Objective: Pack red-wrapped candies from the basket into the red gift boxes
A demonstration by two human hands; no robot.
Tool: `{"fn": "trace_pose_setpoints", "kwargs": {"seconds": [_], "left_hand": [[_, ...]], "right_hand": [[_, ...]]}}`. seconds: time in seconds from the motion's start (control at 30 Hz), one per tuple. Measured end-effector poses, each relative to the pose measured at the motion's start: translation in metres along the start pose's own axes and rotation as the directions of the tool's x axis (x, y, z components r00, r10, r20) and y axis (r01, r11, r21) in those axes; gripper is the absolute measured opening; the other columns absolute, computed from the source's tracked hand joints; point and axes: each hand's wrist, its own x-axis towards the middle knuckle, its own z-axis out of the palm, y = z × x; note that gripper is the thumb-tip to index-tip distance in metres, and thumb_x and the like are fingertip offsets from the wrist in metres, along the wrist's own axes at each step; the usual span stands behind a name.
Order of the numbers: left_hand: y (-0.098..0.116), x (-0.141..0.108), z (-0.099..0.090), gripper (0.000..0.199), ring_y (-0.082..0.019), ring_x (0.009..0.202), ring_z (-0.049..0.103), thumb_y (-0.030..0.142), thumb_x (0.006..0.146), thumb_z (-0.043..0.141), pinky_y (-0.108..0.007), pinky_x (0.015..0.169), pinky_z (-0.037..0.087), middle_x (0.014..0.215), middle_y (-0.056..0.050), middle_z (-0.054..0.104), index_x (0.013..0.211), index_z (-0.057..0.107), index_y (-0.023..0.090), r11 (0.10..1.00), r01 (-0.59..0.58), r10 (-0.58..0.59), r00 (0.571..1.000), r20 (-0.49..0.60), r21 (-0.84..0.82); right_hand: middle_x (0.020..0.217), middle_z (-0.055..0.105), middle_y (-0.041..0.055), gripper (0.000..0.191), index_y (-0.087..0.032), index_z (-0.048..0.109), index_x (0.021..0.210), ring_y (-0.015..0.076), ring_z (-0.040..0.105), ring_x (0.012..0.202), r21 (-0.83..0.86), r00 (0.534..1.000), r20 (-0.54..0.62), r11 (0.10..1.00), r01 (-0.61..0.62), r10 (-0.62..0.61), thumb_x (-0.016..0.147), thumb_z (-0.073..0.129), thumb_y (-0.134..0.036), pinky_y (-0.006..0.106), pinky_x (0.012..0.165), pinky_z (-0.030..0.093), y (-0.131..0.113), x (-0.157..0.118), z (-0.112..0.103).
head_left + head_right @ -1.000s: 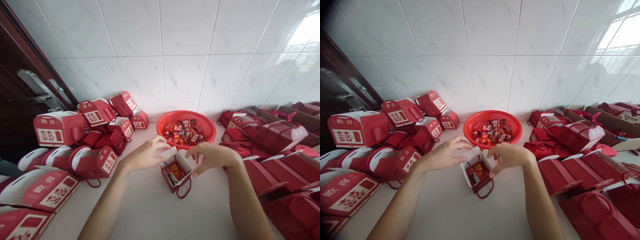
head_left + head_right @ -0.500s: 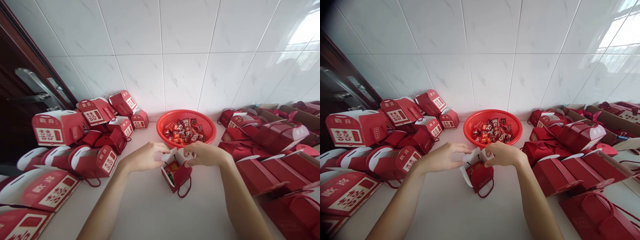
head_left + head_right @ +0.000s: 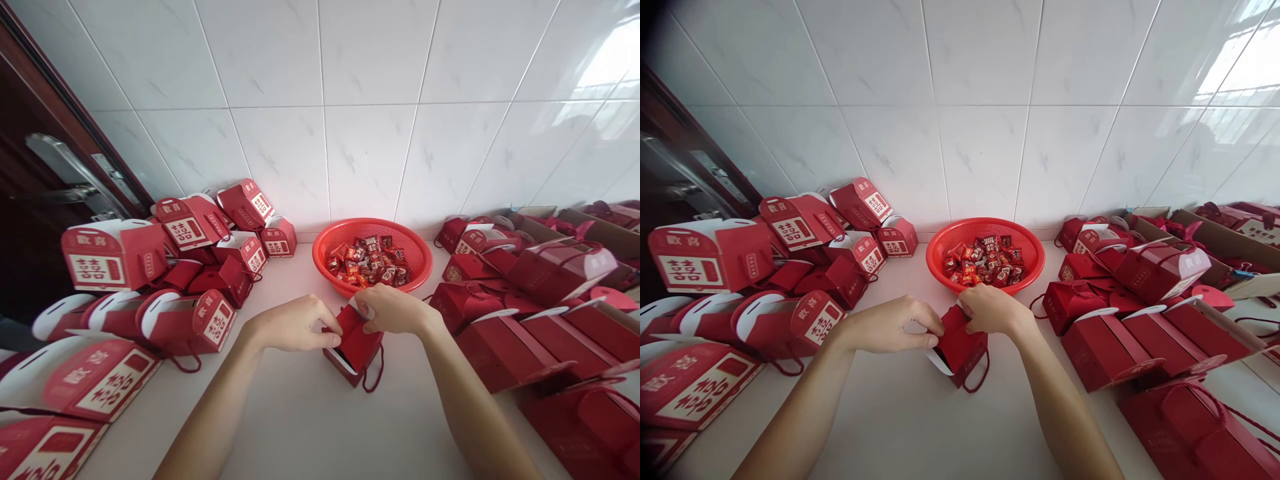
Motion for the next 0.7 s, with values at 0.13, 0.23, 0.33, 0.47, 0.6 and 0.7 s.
{"fn": "trace_pose_setpoints", "kwargs": {"seconds": [0.13,0.23,0.33,0.47,0.6,0.7], "left_hand": [[-0.0022,-0.0020,-0.0012,0.032,-0.020,0.091,0.068,0.047,0.084,0.069,-0.024,0.076,0.046,0.104,-0.004,0.077,0.101,0.079,0.022,1.000,0.001,-0.001,1.000,0.011,0.015],[-0.0020,-0.0025,-0.0024,0.036,-0.022,0.095,0.068,0.050,0.078,0.074,-0.024,0.074,0.046,0.108,-0.005,0.076,0.101,0.078,0.022,0.999,-0.004,0.003,0.999,0.043,0.032],[-0.0008,-0.0020,-0.0035,0.029,-0.021,0.096,0.068,0.038,0.078,0.076,-0.024,0.076,0.046,0.109,-0.004,0.076,0.102,0.078,0.022,0.999,-0.023,0.021,0.998,0.063,0.040],[0.0004,-0.0010,-0.0038,0.027,-0.021,0.098,0.067,0.030,0.079,0.075,-0.024,0.076,0.046,0.110,-0.004,0.076,0.104,0.078,0.021,0.998,-0.023,0.019,0.998,0.060,0.063],[0.0001,-0.0005,-0.0030,0.026,-0.021,0.099,0.067,0.029,0.079,0.074,-0.023,0.075,0.045,0.112,-0.004,0.075,0.104,0.078,0.022,0.997,-0.035,0.031,0.998,0.059,0.067],[0.0002,-0.0004,-0.0026,0.026,-0.021,0.098,0.067,0.029,0.079,0.074,-0.023,0.075,0.045,0.112,-0.004,0.075,0.104,0.078,0.021,0.997,-0.038,0.035,0.998,0.051,0.073]], "right_hand": [[0.080,0.057,0.0003,0.023,-0.020,0.049,0.074,0.0149,0.049,0.069,-0.024,1.000,0.012,1.000,0.001,0.000,0.071,0.072,-0.016,0.026,0.053,0.028,-0.0009,0.0025,0.0022],[0.081,0.057,0.0008,0.024,-0.020,0.048,0.074,0.0149,0.048,0.070,-0.023,1.000,0.013,1.000,0.006,-0.005,0.070,0.072,-0.015,0.026,0.053,0.029,0.0001,0.0029,0.0025],[0.084,0.058,0.0016,0.023,-0.020,0.049,0.074,0.0153,0.049,0.071,-0.021,1.000,0.014,1.000,0.001,-0.001,0.070,0.071,-0.015,0.025,0.053,0.029,0.0003,0.0026,0.0021],[0.084,0.058,0.0022,0.021,-0.019,0.051,0.076,0.0160,0.050,0.073,-0.037,1.000,0.026,0.999,-0.004,0.005,0.070,0.071,-0.014,0.025,0.054,0.030,-0.0011,0.0021,0.0017],[0.086,0.059,0.0026,0.019,-0.019,0.054,0.078,0.0165,0.051,0.074,-0.045,0.999,0.038,0.999,-0.006,0.008,0.071,0.071,-0.015,0.025,0.054,0.030,-0.0016,0.0016,0.0010],[0.085,0.059,0.0025,0.017,-0.019,0.055,0.079,0.0167,0.052,0.074,-0.043,0.999,0.040,0.999,-0.006,0.007,0.071,0.070,-0.016,0.025,0.054,0.030,-0.0011,0.0010,0.0005]]}}
